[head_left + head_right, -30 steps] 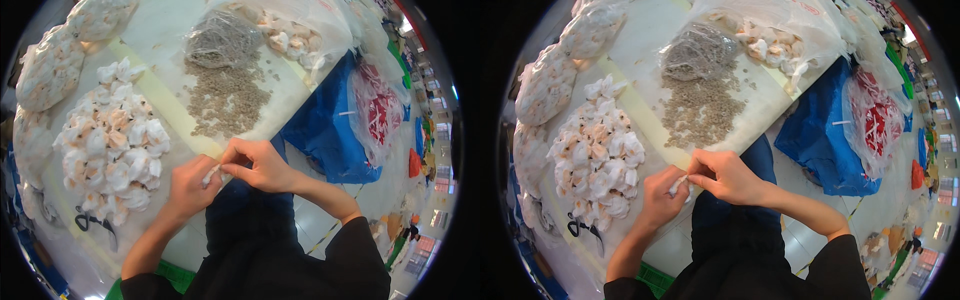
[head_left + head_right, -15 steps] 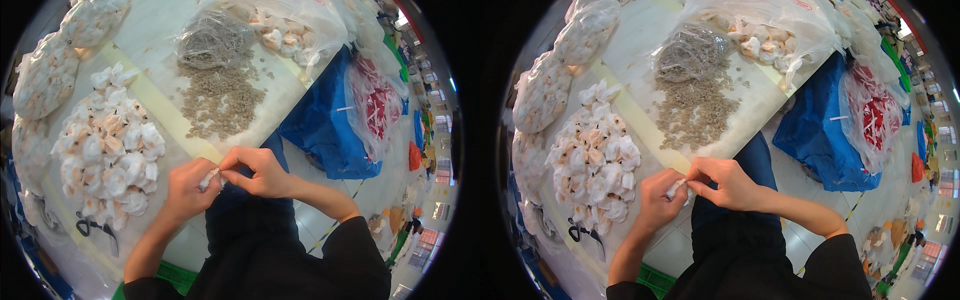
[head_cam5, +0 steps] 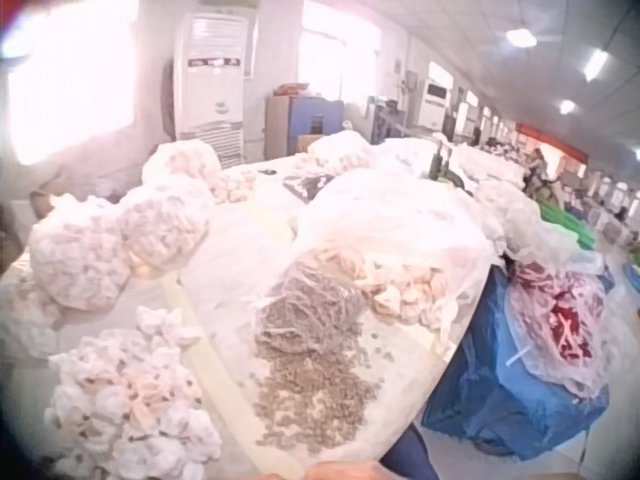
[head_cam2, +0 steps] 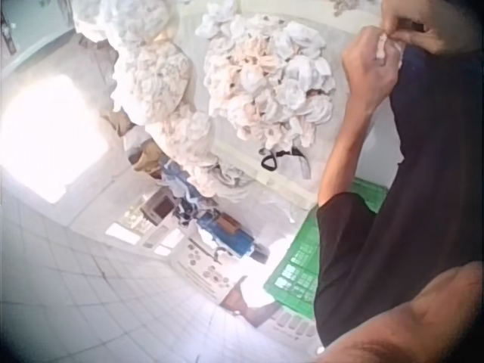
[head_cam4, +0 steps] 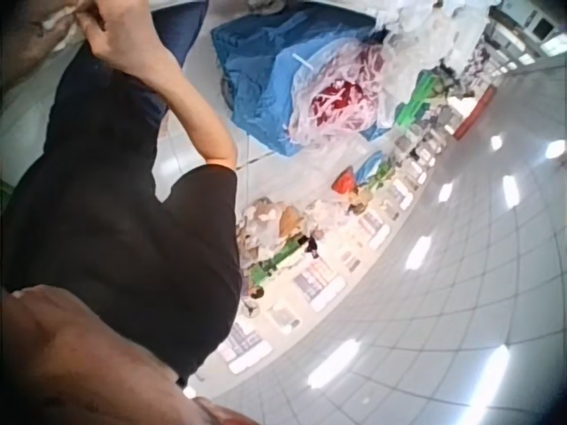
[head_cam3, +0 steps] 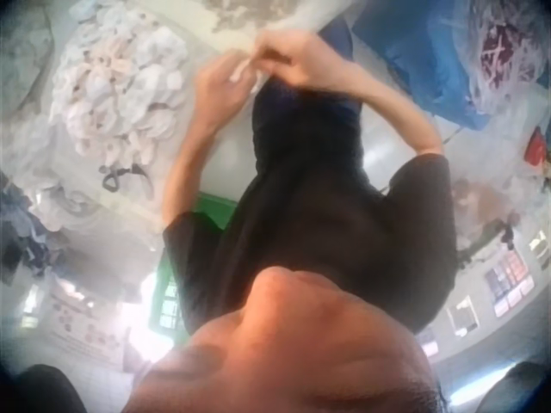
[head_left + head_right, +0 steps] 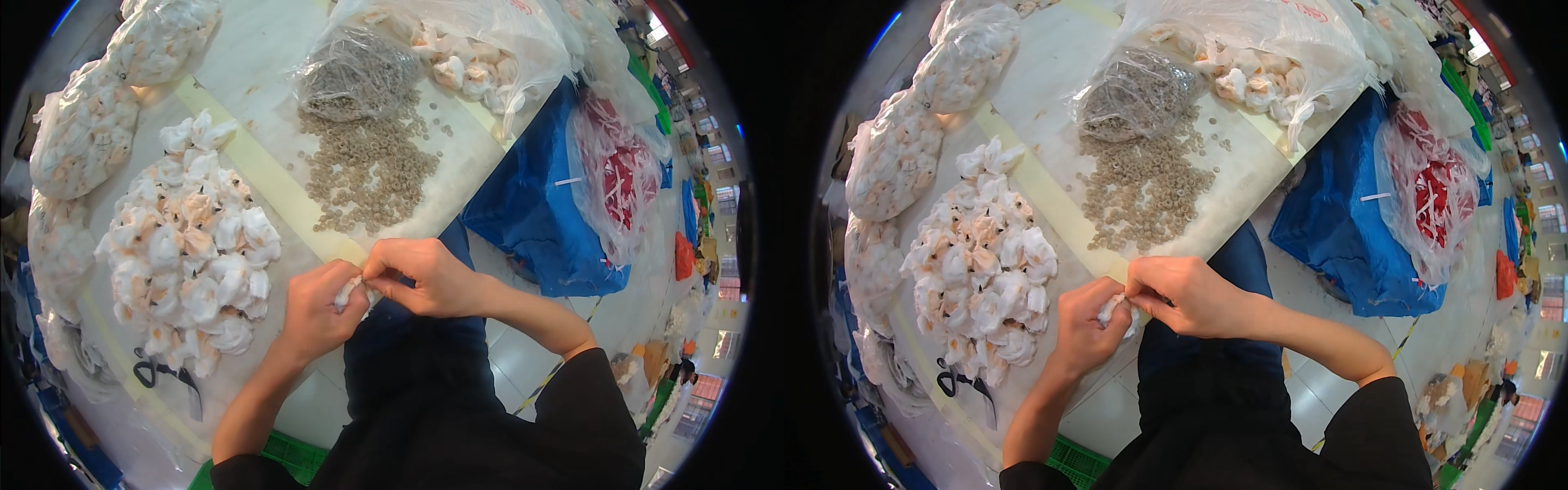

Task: The person repeatedly picks small gray beads from a table and inserts them into white cotton balls, then places the finished items into a plastic bag. The process is continuous and repetitive throughout the clip.

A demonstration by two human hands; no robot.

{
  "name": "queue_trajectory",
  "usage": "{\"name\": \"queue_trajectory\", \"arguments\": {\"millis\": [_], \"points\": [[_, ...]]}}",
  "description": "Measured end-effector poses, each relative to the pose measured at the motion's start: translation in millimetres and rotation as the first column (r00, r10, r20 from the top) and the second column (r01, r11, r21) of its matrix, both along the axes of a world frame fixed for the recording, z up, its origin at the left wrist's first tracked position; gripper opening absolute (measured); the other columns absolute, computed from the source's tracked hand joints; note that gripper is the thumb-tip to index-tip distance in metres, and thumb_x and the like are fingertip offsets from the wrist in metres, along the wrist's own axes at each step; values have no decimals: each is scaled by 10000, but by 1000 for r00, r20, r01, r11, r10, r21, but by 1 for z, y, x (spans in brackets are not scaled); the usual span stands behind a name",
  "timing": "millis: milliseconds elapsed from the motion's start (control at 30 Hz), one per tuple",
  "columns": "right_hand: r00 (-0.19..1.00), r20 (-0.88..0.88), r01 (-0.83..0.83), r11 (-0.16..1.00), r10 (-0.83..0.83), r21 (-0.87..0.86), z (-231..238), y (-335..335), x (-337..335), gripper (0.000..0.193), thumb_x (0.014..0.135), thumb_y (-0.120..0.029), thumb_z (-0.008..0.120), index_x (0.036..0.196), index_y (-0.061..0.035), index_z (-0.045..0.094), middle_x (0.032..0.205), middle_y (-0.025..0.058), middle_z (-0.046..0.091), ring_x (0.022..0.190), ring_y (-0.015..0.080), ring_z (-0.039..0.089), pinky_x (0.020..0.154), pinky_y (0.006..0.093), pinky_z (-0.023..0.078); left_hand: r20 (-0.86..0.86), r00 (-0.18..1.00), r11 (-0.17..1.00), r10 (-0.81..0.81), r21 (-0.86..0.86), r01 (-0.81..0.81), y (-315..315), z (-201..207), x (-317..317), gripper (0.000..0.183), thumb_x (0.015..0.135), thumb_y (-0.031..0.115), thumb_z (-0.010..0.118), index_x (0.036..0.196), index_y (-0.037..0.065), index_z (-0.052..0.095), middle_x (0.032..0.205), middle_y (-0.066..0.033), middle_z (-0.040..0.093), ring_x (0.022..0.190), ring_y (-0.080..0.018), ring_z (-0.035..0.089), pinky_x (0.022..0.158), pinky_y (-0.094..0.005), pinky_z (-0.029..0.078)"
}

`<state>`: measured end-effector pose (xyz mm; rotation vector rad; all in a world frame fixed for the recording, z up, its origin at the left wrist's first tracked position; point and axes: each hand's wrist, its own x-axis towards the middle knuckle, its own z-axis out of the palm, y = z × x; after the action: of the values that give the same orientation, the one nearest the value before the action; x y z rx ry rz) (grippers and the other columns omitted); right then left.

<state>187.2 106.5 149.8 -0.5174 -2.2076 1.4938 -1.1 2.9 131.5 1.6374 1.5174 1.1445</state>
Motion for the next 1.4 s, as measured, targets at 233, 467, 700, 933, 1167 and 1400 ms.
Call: {"name": "queue_trajectory", "arguments": {"millis": [233, 467, 700, 933, 1167, 1400], "points": [[969, -104, 230, 971, -223, 63, -11, -16, -14, 124, 934, -19, 744, 1043, -26, 685, 891, 100, 674, 755, 211, 664, 674, 325, 535, 47, 996, 994, 72, -82, -68, -3, 18, -6, 93, 912, 44, 679, 997, 10, 698, 775, -131, 672, 590, -213, 631, 532, -330, 499], [830, -235, 550, 811, -506, 196, -12, -41, -17, 88, 937, -32, 744, 1003, -28, 686, 882, 92, 665, 688, 211, 649, 602, 310, 516, 432, 888, 986, 159, -113, -122, -4, 17, -22, 605, 856, 47, 775, 1396, -7, 506, 1226, -89, 632, 664, -41, 559, 580, -196, 455], [724, -300, 679, 719, -621, 150, -9, -48, -23, 68, 977, -61, 726, 993, -22, 673, 858, 74, 663, 639, 144, 634, 565, 272, 508, 545, 836, 979, 63, -196, 54, -10, 16, -4, 730, 850, 50, 836, 1473, 20, 457, 1183, -72, 604, 708, -37, 607, 584, -176, 440], [681, -342, 712, 694, -647, 104, -8, -54, -30, 79, 984, -61, 719, 1004, -22, 653, 852, 75, 667, 621, 136, 652, 555, 266, 510, 704, 704, 988, 89, -154, 29, -12, 27, 4, 743, 889, -64, 755, 1522, 10, 373, 1187, -99, 635, 756, -100, 693, 619, -199, 538], [726, -319, 659, 749, -609, 70, -8, -62, -26, 75, 980, -50, 715, 992, -24, 645, 846, 74, 668, 614, 129, 660, 550, 261, 504, 695, 713, 980, 92, -190, 59, -15, 28, 1, 704, 922, -80, 700, 1521, 8, 340, 1132, -107, 661, 774, -103, 685, 617, -194, 518], [730, -289, 663, 744, -619, 81, -5, -60, -28, 62, 985, -37, 701, 979, -18, 643, 837, 75, 664, 613, 136, 645, 562, 267, 512, 803, 571, 972, 172, -233, 35, -13, 27, 3, 536, 962, -49, 649, 1425, 42, 396, 1117, -108, 676, 827, -68, 621, 598, -195, 428]]}}
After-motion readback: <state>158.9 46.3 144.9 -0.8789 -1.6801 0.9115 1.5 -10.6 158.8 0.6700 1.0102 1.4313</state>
